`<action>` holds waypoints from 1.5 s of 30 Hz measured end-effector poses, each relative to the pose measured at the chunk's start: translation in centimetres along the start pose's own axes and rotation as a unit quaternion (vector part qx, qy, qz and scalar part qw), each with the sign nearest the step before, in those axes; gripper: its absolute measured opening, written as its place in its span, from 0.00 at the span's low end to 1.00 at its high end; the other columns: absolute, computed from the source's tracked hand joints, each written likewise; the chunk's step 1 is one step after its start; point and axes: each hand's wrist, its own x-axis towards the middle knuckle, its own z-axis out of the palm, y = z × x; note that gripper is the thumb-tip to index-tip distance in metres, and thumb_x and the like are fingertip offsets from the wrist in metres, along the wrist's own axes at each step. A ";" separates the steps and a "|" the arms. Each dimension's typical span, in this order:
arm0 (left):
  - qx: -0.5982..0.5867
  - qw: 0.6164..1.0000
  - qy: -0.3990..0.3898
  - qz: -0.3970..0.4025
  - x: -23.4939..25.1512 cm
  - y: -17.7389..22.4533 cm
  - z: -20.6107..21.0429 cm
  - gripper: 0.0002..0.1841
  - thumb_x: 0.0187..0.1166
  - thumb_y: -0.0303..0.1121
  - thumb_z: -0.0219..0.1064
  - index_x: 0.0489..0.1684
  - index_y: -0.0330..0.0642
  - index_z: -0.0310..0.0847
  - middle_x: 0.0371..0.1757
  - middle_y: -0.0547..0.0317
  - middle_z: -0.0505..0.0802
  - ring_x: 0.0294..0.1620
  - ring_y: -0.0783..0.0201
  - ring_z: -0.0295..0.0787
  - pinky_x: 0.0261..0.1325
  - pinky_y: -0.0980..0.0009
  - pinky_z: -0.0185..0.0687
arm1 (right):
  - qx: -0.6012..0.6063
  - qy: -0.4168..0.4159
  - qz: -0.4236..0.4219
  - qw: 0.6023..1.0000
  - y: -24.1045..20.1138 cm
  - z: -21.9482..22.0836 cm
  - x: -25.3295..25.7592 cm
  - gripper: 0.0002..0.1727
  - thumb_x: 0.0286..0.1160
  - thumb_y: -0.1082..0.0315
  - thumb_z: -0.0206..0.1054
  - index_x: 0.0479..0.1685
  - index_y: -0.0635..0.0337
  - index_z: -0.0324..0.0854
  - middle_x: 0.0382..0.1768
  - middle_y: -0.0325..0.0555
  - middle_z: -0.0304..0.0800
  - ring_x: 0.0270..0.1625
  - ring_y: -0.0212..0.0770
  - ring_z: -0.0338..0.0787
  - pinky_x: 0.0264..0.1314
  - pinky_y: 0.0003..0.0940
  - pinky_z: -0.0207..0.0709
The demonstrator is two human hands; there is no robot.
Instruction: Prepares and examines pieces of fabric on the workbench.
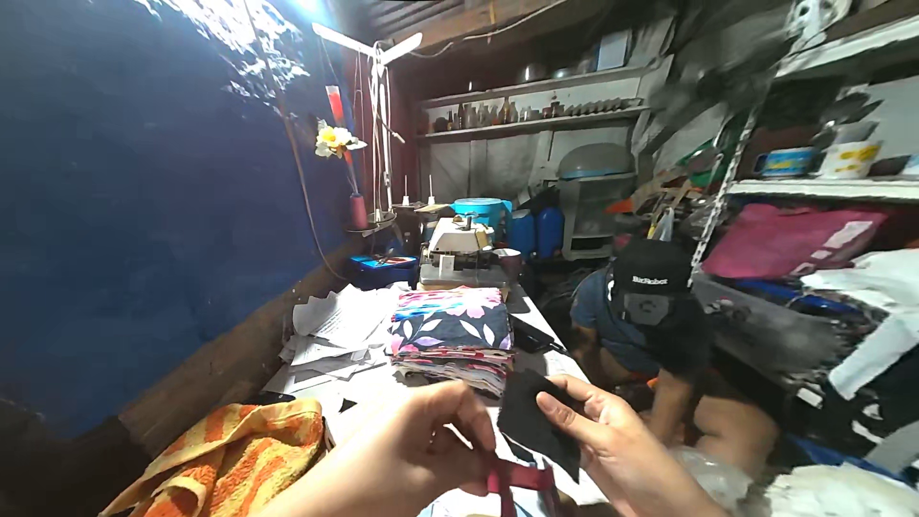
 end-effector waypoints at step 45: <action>0.205 0.949 -0.030 -0.238 -4.0 -4.0 -2.0 0.20 0.83 0.34 0.68 0.66 0.30 0.81 0.32 0.52 0.87 0.28 0.66 0.79 0.38 0.68 0.78 | -0.423 -0.313 0.081 0.847 -0.5 0.0 -0.6 0.13 0.82 0.68 0.68 0.51 0.73 0.84 0.29 0.51 0.87 0.26 0.38 0.84 0.35 0.35 0.79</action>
